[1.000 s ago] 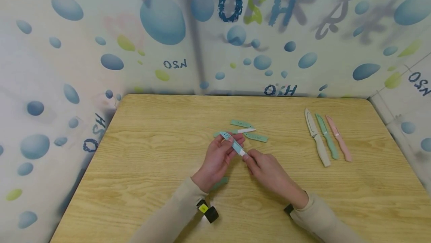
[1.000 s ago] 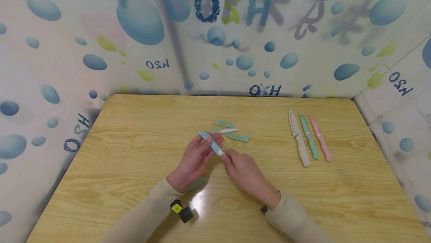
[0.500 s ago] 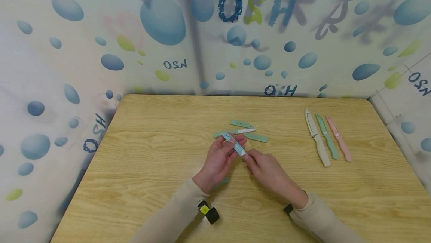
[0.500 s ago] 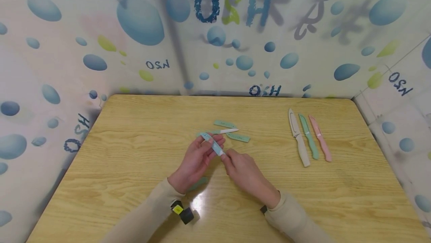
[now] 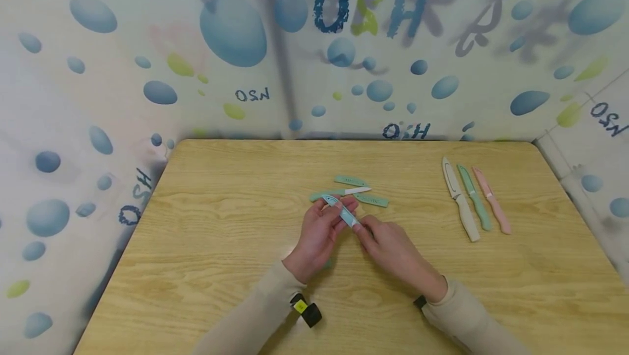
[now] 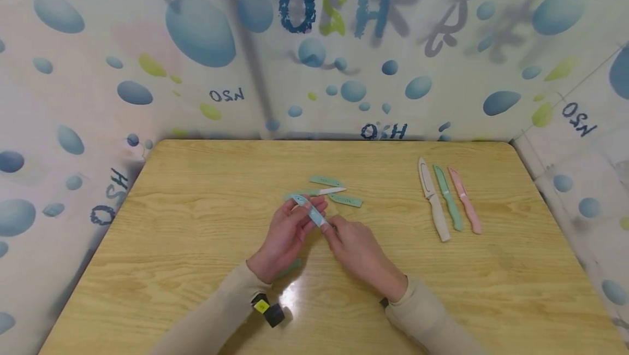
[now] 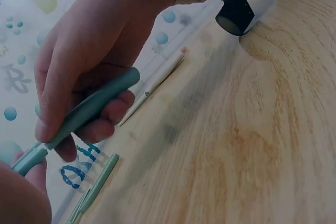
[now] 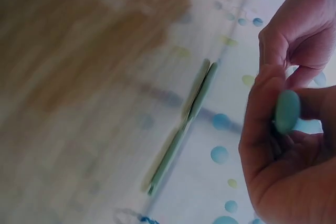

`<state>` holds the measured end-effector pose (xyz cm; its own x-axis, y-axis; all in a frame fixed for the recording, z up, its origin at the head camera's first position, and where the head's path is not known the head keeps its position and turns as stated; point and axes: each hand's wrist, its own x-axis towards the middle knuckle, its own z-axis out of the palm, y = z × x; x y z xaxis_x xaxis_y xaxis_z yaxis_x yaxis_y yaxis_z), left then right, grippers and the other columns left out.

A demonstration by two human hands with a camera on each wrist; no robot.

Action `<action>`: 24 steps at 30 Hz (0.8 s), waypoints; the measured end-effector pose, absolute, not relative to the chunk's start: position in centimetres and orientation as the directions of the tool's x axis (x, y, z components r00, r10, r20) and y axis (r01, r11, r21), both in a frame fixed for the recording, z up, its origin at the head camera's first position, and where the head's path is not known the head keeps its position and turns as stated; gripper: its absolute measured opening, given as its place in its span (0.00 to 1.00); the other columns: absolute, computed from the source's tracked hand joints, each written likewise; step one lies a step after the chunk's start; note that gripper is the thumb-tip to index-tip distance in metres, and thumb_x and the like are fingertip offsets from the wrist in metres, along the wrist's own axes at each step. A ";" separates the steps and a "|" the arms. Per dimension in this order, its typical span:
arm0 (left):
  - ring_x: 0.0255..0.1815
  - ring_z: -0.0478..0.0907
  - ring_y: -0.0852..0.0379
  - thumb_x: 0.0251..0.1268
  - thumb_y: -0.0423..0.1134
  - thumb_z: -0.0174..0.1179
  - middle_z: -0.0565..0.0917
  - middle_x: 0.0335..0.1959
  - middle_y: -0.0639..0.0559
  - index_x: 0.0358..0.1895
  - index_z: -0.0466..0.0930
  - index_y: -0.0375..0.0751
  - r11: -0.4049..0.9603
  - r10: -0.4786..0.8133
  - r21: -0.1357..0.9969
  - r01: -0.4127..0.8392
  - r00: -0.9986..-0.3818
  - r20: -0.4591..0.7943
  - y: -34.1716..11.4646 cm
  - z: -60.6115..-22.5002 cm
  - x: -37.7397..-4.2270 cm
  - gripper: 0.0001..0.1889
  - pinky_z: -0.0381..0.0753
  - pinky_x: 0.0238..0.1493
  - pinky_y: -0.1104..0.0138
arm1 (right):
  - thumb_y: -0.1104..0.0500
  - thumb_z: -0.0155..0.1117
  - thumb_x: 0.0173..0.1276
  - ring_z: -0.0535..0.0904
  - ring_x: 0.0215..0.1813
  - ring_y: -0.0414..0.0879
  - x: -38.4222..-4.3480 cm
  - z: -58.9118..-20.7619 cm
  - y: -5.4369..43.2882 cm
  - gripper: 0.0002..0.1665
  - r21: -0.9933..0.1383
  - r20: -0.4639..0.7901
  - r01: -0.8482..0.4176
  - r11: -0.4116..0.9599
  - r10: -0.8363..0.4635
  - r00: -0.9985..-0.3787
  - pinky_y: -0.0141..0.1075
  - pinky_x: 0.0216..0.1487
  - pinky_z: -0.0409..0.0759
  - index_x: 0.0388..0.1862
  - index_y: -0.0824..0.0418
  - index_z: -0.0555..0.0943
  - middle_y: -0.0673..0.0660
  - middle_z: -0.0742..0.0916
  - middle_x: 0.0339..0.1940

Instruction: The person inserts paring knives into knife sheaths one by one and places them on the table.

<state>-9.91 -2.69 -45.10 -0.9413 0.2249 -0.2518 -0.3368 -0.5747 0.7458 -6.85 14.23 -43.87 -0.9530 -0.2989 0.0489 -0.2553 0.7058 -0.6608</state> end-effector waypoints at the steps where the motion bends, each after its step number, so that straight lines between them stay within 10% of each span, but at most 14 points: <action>1: 0.63 0.81 0.48 0.82 0.28 0.48 0.81 0.62 0.35 0.62 0.65 0.29 -0.578 0.217 0.742 -0.338 -0.941 -0.260 -2.7 -45.1 -10.0 0.13 0.79 0.67 0.59 | 0.56 0.61 0.80 0.68 0.20 0.37 -6.9 -43.9 14.3 0.10 -0.637 0.066 -0.266 0.724 -0.292 -0.954 0.31 0.20 0.67 0.39 0.59 0.81 0.44 0.76 0.20; 15: 0.66 0.79 0.45 0.80 0.28 0.52 0.80 0.65 0.34 0.67 0.64 0.26 -0.558 0.202 0.750 -0.355 -0.935 -0.291 -2.4 -44.9 -10.3 0.19 0.81 0.65 0.60 | 0.59 0.76 0.67 0.68 0.26 0.37 -6.7 -44.2 15.1 0.09 -0.446 0.232 -0.384 0.808 -0.310 -0.922 0.30 0.23 0.69 0.38 0.59 0.82 0.49 0.78 0.27; 24: 0.59 0.81 0.53 0.78 0.29 0.53 0.80 0.61 0.39 0.68 0.66 0.28 -0.520 0.154 0.786 -0.333 -0.942 -0.297 -3.5 -44.7 -10.8 0.20 0.75 0.71 0.56 | 0.56 0.71 0.71 0.76 0.31 0.40 -6.7 -43.2 17.9 0.10 -0.493 0.118 -0.235 0.838 -0.203 -0.972 0.37 0.31 0.79 0.44 0.62 0.86 0.49 0.83 0.31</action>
